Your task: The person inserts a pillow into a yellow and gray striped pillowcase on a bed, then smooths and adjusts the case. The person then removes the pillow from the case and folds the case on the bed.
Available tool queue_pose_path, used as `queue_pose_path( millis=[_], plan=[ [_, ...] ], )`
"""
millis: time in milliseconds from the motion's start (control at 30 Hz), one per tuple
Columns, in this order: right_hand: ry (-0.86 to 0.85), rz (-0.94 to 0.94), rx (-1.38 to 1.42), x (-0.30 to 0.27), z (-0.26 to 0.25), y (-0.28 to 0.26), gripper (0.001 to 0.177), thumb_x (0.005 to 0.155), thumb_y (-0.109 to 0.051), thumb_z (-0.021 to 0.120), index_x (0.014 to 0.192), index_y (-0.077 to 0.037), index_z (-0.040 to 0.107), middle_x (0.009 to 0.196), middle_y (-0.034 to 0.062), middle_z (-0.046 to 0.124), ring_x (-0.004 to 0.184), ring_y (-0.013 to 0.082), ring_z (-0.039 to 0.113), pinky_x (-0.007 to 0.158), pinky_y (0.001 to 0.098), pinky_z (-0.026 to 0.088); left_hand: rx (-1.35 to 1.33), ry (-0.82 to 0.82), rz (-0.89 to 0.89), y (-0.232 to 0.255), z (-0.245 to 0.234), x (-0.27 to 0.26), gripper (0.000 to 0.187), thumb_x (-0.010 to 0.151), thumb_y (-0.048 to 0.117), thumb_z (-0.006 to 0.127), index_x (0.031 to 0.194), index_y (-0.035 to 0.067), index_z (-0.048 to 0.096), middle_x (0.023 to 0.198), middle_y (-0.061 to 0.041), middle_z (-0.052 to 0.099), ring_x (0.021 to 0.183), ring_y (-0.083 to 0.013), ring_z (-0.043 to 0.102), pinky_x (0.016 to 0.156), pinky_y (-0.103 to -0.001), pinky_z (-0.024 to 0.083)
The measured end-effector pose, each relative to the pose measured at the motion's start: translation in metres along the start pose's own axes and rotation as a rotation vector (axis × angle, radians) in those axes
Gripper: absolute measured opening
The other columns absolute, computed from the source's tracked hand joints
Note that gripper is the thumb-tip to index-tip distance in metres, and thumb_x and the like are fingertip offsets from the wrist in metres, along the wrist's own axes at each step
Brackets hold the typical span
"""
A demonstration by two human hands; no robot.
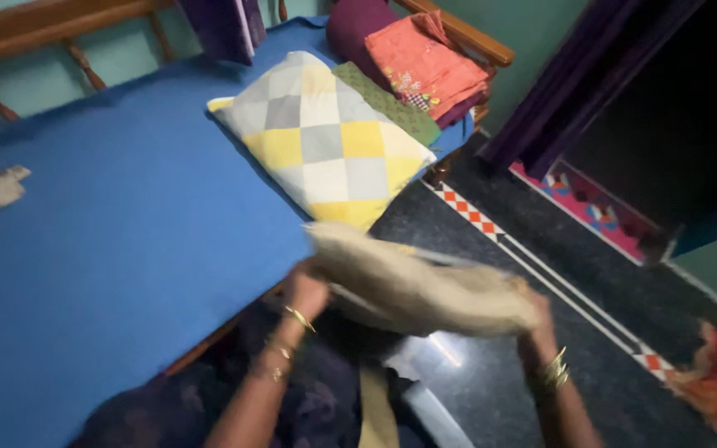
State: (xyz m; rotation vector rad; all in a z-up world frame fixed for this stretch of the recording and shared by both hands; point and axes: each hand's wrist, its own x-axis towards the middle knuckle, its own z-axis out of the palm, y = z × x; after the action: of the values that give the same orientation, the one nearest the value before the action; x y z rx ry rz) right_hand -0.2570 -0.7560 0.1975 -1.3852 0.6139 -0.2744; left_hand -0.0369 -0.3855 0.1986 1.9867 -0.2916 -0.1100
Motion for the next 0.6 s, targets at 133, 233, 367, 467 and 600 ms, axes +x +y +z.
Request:
queue_pose_path(
  millis=[133, 233, 367, 467, 600],
  plan=[
    [0.001, -0.088, 0.225, 0.031, -0.024, 0.014, 0.043, 0.096, -0.033, 0.059, 0.126, -0.004, 0.065, 0.12, 0.0079, 0.073, 0.109, 0.0197, 0.068, 0.091, 0.0345, 0.055, -0.417, -0.466, -0.098, 0.043, -0.039, -0.019, 0.029, 0.094, 0.009, 0.051, 0.111, 0.005, 0.074, 0.083, -0.01, 0.072, 0.063, -0.0151, 0.07, 0.054, -0.038, 0.061],
    [-0.067, -0.192, 0.108, 0.026, -0.036, 0.051, 0.046, 0.097, -0.031, 0.061, 0.127, 0.003, 0.065, 0.122, 0.0104, 0.072, 0.112, 0.0201, 0.067, 0.095, 0.0341, 0.053, -0.192, -0.349, -0.202, 0.052, -0.031, -0.02, 0.031, 0.092, 0.007, 0.049, 0.111, 0.007, 0.074, 0.076, -0.011, 0.07, 0.06, -0.0191, 0.068, 0.054, -0.04, 0.058],
    [0.278, -0.068, 0.19, 0.065, -0.021, 0.062, 0.047, 0.102, -0.035, 0.053, 0.128, 0.002, 0.064, 0.116, 0.01, 0.071, 0.102, 0.0202, 0.069, 0.087, 0.0361, 0.054, 0.058, -0.246, -0.063, 0.02, -0.029, -0.001, 0.025, 0.097, 0.01, 0.047, 0.103, 0.005, 0.071, 0.069, -0.014, 0.064, 0.06, -0.0243, 0.063, 0.056, -0.043, 0.052],
    [0.101, -0.151, 0.059, 0.056, -0.003, 0.039, 0.044, 0.099, -0.029, 0.052, 0.124, 0.004, 0.068, 0.112, 0.013, 0.073, 0.098, 0.0203, 0.07, 0.084, 0.0343, 0.055, -0.072, -0.23, 0.218, -0.009, -0.035, 0.024, 0.033, 0.104, 0.016, 0.045, 0.085, 0.001, 0.067, 0.071, -0.015, 0.062, 0.066, -0.0238, 0.059, 0.06, -0.043, 0.049],
    [0.117, -0.082, -0.102, 0.025, 0.01, -0.009, 0.041, 0.101, -0.029, 0.049, 0.113, 0.001, 0.073, 0.101, 0.0133, 0.075, 0.085, 0.0216, 0.072, 0.073, 0.0329, 0.058, 0.102, -0.126, 0.279, -0.032, -0.024, 0.021, 0.026, 0.091, 0.011, 0.05, 0.082, 0.005, 0.073, 0.074, -0.016, 0.07, 0.066, -0.0215, 0.064, 0.059, -0.039, 0.05]
  ],
)
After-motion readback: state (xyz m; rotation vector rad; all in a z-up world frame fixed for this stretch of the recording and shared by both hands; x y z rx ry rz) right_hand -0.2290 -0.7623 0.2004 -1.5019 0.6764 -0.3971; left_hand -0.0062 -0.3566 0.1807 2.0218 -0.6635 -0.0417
